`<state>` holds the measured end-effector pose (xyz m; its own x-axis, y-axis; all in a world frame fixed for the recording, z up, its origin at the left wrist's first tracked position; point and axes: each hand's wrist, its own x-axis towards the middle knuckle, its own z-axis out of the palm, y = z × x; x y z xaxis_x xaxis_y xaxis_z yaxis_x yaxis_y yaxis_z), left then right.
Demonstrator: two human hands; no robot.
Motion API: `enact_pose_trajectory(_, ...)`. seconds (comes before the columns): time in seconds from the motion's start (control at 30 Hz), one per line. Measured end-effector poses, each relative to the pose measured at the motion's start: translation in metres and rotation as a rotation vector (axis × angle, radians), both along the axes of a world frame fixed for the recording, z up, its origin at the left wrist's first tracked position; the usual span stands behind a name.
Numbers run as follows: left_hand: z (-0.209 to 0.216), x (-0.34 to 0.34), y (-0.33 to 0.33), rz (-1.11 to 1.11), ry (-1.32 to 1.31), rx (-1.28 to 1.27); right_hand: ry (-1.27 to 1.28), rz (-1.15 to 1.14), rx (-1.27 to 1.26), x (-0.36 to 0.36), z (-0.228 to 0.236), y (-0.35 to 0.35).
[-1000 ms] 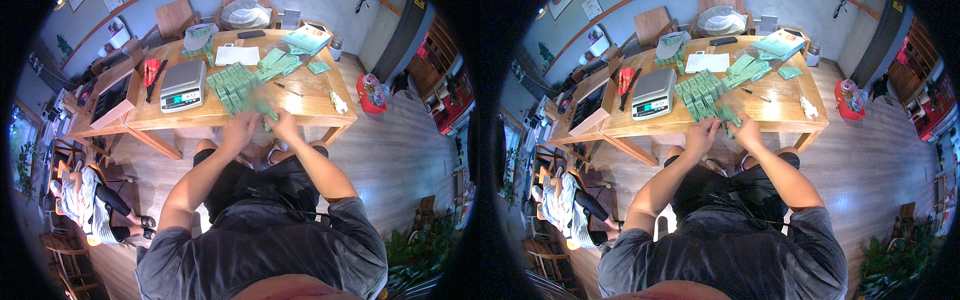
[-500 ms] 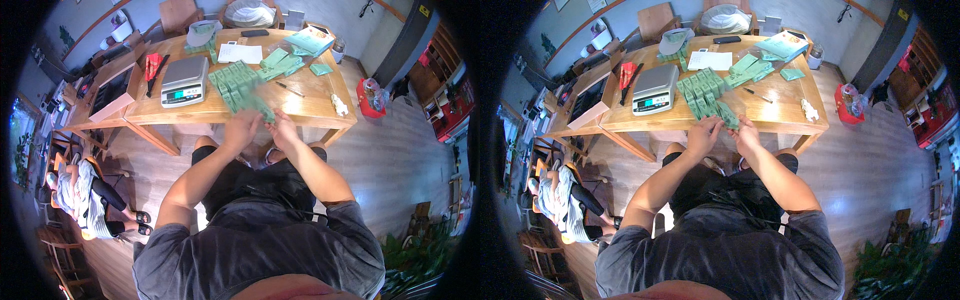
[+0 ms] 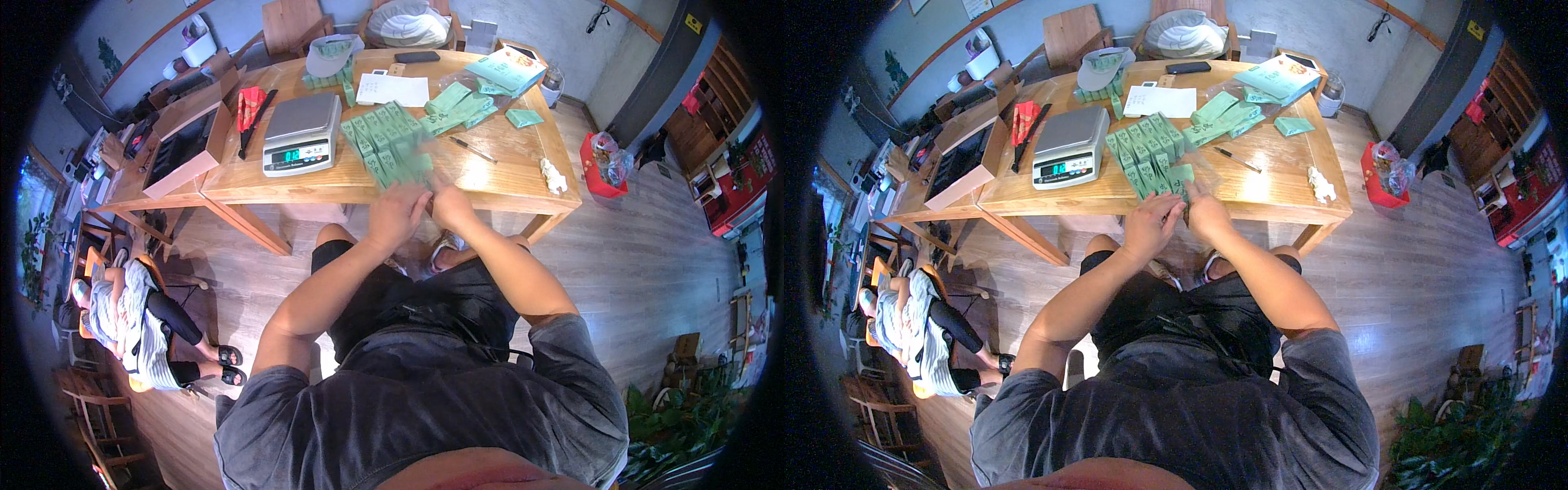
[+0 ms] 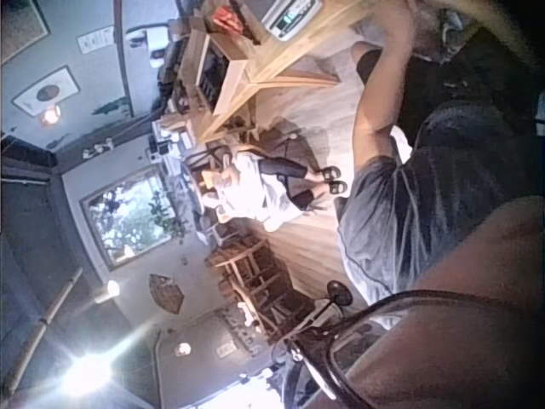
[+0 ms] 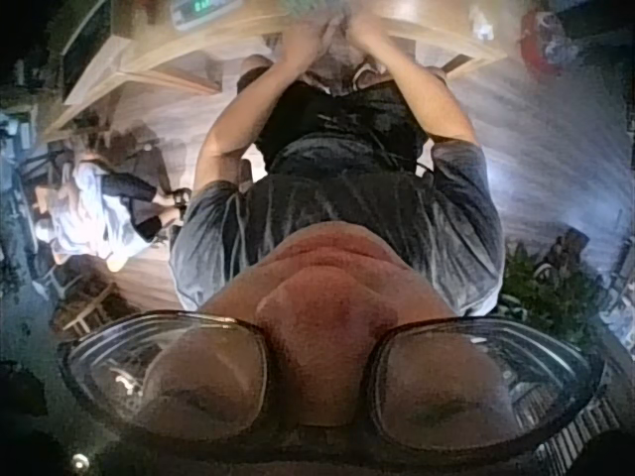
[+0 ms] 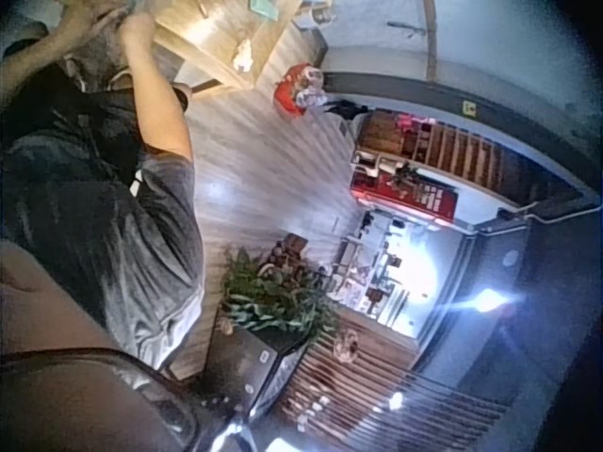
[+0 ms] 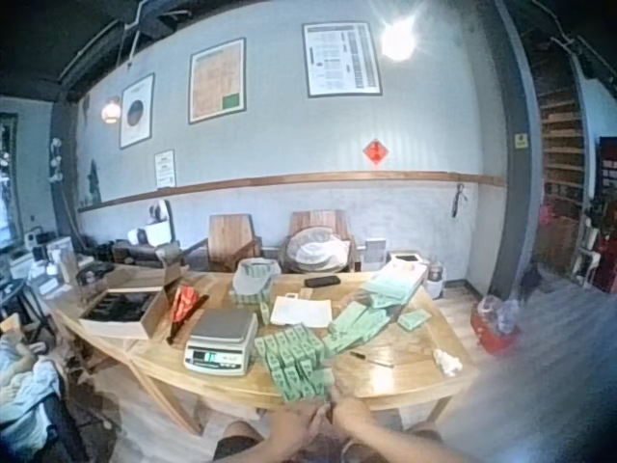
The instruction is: The person organizes green packets by hand and places them inside a clear plastic bag on a wooden table.
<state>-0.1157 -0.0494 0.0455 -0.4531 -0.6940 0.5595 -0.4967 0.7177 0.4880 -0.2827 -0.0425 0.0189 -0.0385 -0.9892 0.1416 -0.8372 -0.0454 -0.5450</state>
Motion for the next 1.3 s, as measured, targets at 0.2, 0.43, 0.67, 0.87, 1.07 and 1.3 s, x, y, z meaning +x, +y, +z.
enact_pose_trajectory(0.2, -0.001, 0.003, 0.001, -0.018, -0.019, -0.018, 0.221, -0.081, 0.021, 0.009, 0.020, 0.015)
enact_pose_trajectory(0.43, -0.012, -0.002, -0.002, -0.001, 0.007, -0.077, -0.439, -0.151, -0.011, -0.004, -0.009, 0.003)
enact_pose_trajectory(0.67, -0.003, 0.008, -0.002, -0.070, 0.001, -0.081, -0.836, 0.034, 0.310, 0.009, 0.024, 0.000)
enact_pose_trajectory(0.87, 0.024, 0.008, -0.040, -0.180, -0.187, 0.146, -0.800, 0.088, 0.015, -0.012, -0.058, -0.037)
enact_pose_trajectory(1.07, 0.015, 0.017, -0.103, -0.312, -0.379, 0.100, -0.868, 0.010, 0.049, 0.014, 0.000, 0.001)
enact_pose_trajectory(1.3, 0.005, 0.012, -0.098, -0.202, -0.569, -0.077, -0.864, -0.004, 0.072, 0.010, 0.003, 0.016)
